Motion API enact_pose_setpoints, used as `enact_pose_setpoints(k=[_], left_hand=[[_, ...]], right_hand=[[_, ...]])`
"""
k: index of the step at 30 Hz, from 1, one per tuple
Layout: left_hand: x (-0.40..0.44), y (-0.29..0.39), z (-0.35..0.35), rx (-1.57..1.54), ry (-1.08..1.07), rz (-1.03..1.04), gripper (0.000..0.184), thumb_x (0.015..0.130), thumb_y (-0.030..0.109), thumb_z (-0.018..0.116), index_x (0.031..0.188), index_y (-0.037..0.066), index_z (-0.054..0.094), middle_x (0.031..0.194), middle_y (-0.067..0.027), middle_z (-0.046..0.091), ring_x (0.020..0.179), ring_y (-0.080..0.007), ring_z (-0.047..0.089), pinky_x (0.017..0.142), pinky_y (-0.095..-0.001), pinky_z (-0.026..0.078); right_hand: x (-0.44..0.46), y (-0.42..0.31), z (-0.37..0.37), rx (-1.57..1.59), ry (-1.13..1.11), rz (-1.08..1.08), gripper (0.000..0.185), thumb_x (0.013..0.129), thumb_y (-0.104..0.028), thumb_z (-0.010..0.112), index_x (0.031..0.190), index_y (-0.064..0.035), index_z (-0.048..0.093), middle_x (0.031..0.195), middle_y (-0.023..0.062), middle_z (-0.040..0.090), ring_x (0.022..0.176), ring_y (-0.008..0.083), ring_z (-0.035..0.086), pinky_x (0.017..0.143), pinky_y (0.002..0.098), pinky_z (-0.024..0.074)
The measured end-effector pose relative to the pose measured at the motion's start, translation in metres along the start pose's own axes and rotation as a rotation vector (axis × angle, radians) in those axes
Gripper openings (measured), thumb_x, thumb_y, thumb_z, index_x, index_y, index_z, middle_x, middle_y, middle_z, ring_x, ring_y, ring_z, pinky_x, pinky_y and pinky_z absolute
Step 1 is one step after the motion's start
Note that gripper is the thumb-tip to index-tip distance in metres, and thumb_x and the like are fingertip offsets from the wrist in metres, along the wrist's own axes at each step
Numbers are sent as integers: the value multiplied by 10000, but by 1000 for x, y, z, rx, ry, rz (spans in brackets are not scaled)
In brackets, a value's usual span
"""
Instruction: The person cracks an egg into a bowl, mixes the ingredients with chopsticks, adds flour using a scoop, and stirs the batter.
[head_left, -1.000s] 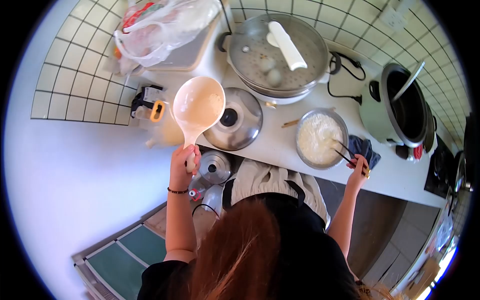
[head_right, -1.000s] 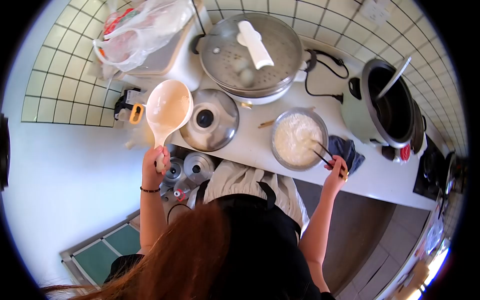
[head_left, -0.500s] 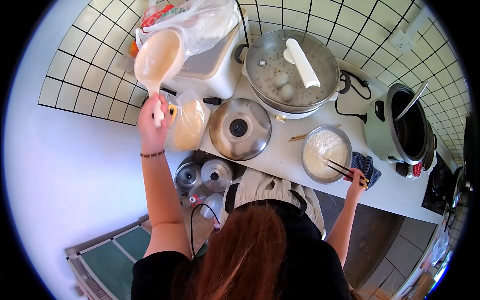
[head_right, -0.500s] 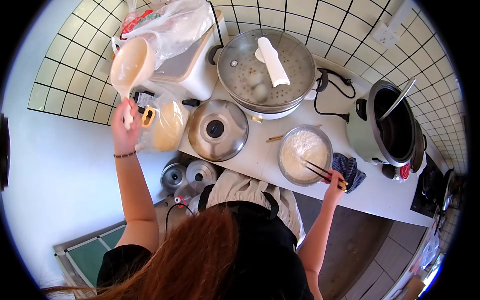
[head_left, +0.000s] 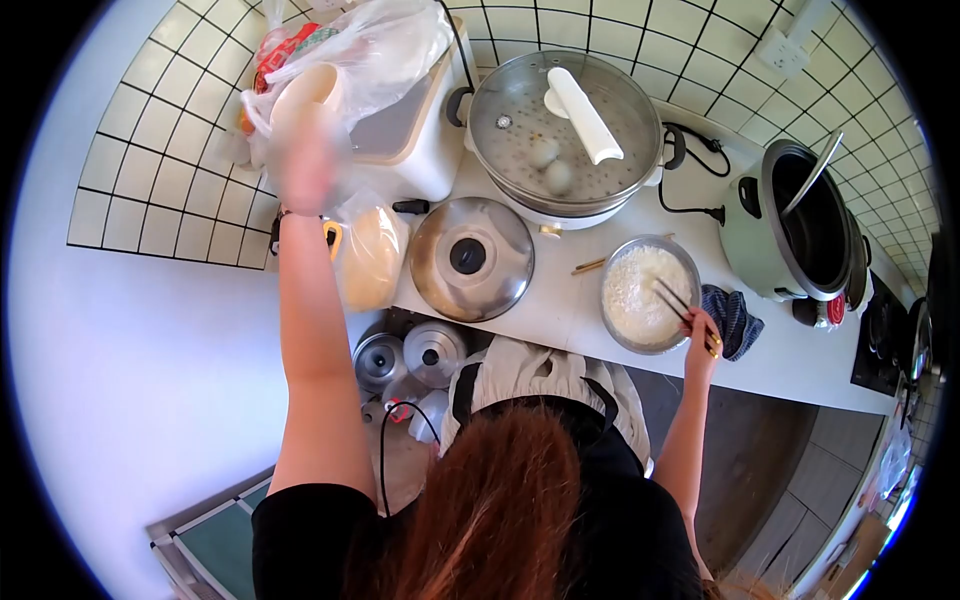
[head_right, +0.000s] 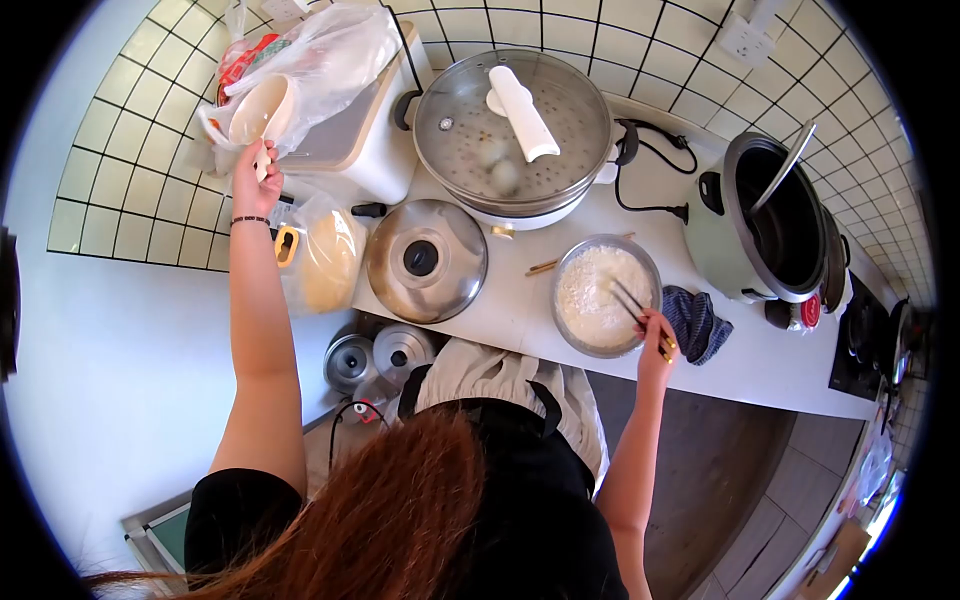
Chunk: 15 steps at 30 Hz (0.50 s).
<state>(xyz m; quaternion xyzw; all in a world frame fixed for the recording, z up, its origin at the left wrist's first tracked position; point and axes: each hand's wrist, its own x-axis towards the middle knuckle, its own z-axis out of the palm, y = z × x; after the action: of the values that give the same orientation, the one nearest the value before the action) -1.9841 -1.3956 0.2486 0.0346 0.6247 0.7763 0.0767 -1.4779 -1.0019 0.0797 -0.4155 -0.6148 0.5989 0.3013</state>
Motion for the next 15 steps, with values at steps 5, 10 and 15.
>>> enact_pose_setpoints(k=[5,10,15], left_hand=[[16,-6,-12,-14,-163,-52,331,821,324,559,979,38,510,809,-45,560,589,-112,524,437,-194,392],[-38,-1,30,14,-15,54,600,820,361,516,1221,-53,348,1156,-175,470,1025,-302,524,641,-310,484],[-85,-22,36,-270,25,-71,566,837,342,479,1232,-47,360,1096,-146,492,973,-265,501,674,-292,440]], right_hand=[[7,9,-25,-4,158,34,211,910,-147,512,918,33,621,803,83,631,647,122,596,625,222,493],[-8,-13,17,17,23,8,205,905,-136,522,942,39,621,809,89,631,686,129,604,640,235,497],[-4,-17,-11,32,163,69,193,900,-122,521,903,39,626,794,82,629,694,119,604,630,213,504]])
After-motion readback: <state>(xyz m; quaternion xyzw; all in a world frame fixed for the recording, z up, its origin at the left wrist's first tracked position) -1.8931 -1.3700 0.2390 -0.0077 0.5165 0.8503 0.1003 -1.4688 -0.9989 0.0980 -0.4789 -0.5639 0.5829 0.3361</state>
